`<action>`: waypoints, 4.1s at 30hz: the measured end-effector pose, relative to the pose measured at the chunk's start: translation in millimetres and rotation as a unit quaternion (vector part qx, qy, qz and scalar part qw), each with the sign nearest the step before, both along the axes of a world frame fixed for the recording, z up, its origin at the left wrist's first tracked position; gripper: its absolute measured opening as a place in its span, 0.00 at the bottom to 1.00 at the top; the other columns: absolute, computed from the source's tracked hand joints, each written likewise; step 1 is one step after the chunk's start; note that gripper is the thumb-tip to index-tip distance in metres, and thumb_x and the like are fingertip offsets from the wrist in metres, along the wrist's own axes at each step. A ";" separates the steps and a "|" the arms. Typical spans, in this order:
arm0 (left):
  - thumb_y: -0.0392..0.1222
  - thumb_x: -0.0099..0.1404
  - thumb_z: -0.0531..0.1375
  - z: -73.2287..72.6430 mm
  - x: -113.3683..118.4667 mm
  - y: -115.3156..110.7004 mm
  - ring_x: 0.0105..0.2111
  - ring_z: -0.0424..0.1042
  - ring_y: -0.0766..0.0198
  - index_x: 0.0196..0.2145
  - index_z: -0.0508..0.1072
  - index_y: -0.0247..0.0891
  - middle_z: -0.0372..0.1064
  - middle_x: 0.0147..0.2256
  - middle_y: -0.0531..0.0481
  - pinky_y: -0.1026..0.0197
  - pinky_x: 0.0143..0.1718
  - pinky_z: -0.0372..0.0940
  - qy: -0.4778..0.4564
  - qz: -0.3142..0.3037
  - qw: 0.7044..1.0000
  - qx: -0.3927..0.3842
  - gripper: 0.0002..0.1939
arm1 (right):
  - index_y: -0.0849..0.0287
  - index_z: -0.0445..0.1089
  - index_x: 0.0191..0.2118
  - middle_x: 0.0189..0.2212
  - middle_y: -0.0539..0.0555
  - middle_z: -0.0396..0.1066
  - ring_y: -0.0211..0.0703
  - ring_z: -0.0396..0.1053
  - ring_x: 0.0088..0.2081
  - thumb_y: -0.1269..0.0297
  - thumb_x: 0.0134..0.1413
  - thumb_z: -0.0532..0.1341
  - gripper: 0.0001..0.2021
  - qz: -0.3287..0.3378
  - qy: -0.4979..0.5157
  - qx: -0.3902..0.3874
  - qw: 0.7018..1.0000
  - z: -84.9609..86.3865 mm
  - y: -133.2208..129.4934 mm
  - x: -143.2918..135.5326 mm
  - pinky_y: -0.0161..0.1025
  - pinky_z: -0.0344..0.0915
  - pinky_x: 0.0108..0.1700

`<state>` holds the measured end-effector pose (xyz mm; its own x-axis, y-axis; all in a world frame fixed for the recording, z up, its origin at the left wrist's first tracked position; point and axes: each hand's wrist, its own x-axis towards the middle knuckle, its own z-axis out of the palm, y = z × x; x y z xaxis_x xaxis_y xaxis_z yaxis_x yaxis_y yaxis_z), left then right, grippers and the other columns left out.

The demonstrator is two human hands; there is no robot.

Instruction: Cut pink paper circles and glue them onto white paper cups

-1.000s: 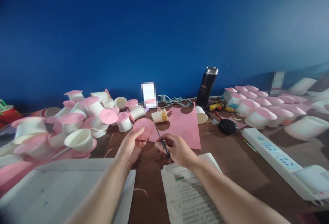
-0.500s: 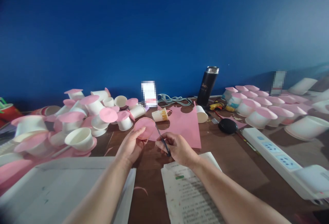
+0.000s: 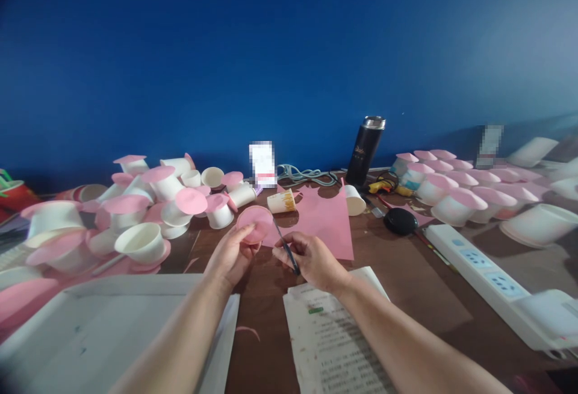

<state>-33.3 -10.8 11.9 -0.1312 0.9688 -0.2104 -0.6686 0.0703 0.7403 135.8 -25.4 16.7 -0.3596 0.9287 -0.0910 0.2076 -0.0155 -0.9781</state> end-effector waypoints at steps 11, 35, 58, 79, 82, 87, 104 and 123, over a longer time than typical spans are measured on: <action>0.34 0.48 0.67 -0.8 -1.0 -1.2 0.28 0.70 0.69 0.35 0.73 0.33 0.73 0.30 0.51 0.68 0.27 0.63 0.013 -0.018 1.000 0.000 0.15 | 0.61 0.70 0.37 0.22 0.49 0.66 0.35 0.63 0.25 0.47 0.49 0.63 0.20 0.002 0.014 0.010 1.000 -5.2 2.3 0.6 0.33 0.57 0.26; 0.34 0.50 0.67 -1.9 -2.3 -1.3 0.29 0.71 0.69 0.37 0.73 0.34 0.73 0.32 0.51 0.68 0.28 0.64 0.013 -0.016 1.000 0.002 0.15 | 0.61 0.70 0.36 0.22 0.49 0.67 0.34 0.61 0.24 0.51 0.48 0.65 0.17 -0.005 0.034 0.010 0.999 -8.5 4.2 1.2 0.32 0.56 0.25; 0.37 0.49 0.68 -1.6 -3.2 -2.1 0.28 0.70 0.69 0.35 0.74 0.32 0.73 0.31 0.51 0.67 0.28 0.62 0.023 -0.021 0.999 0.039 0.15 | 0.60 0.71 0.37 0.23 0.50 0.67 0.36 0.63 0.26 0.47 0.48 0.63 0.20 -0.005 -0.013 0.004 1.000 -0.7 1.2 0.6 0.33 0.58 0.26; 0.36 0.48 0.68 0.1 -2.8 -2.6 0.28 0.70 0.68 0.37 0.73 0.34 0.73 0.30 0.51 0.67 0.27 0.62 0.027 -0.014 0.999 0.018 0.16 | 0.62 0.71 0.37 0.24 0.51 0.69 0.36 0.63 0.25 0.50 0.47 0.65 0.19 -0.005 0.022 0.013 1.000 -8.5 4.2 1.1 0.33 0.58 0.26; 0.36 0.48 0.68 -1.1 -2.4 -1.6 0.28 0.70 0.67 0.36 0.74 0.33 0.73 0.31 0.50 0.67 0.28 0.63 0.024 -0.012 1.000 0.016 0.15 | 0.62 0.71 0.36 0.22 0.49 0.67 0.35 0.62 0.24 0.50 0.48 0.64 0.18 -0.018 0.015 0.019 1.000 -9.5 5.0 1.0 0.33 0.56 0.25; 0.37 0.47 0.69 -2.5 -2.6 0.0 0.31 0.72 0.66 0.36 0.74 0.33 0.74 0.33 0.49 0.64 0.35 0.66 0.011 -0.013 0.999 0.051 0.17 | 0.61 0.70 0.33 0.21 0.47 0.65 0.35 0.61 0.24 0.51 0.49 0.63 0.16 -0.049 -0.015 0.039 0.998 -3.9 5.5 0.6 0.33 0.57 0.28; 0.37 0.50 0.67 -1.3 -2.7 -1.9 0.29 0.71 0.67 0.36 0.75 0.34 0.74 0.31 0.51 0.65 0.32 0.63 0.029 -0.022 0.998 0.052 0.14 | 0.59 0.71 0.36 0.22 0.48 0.66 0.36 0.62 0.25 0.48 0.49 0.62 0.18 -0.014 -0.031 0.022 0.999 3.5 0.4 -1.8 0.34 0.58 0.28; 0.37 0.50 0.67 -3.2 -2.5 -1.0 0.30 0.70 0.67 0.37 0.74 0.33 0.73 0.31 0.51 0.66 0.33 0.63 0.024 -0.015 0.998 0.050 0.14 | 0.62 0.70 0.38 0.22 0.48 0.66 0.35 0.62 0.25 0.46 0.46 0.63 0.22 -0.016 -0.015 0.006 1.000 3.6 -0.5 -3.3 0.34 0.59 0.28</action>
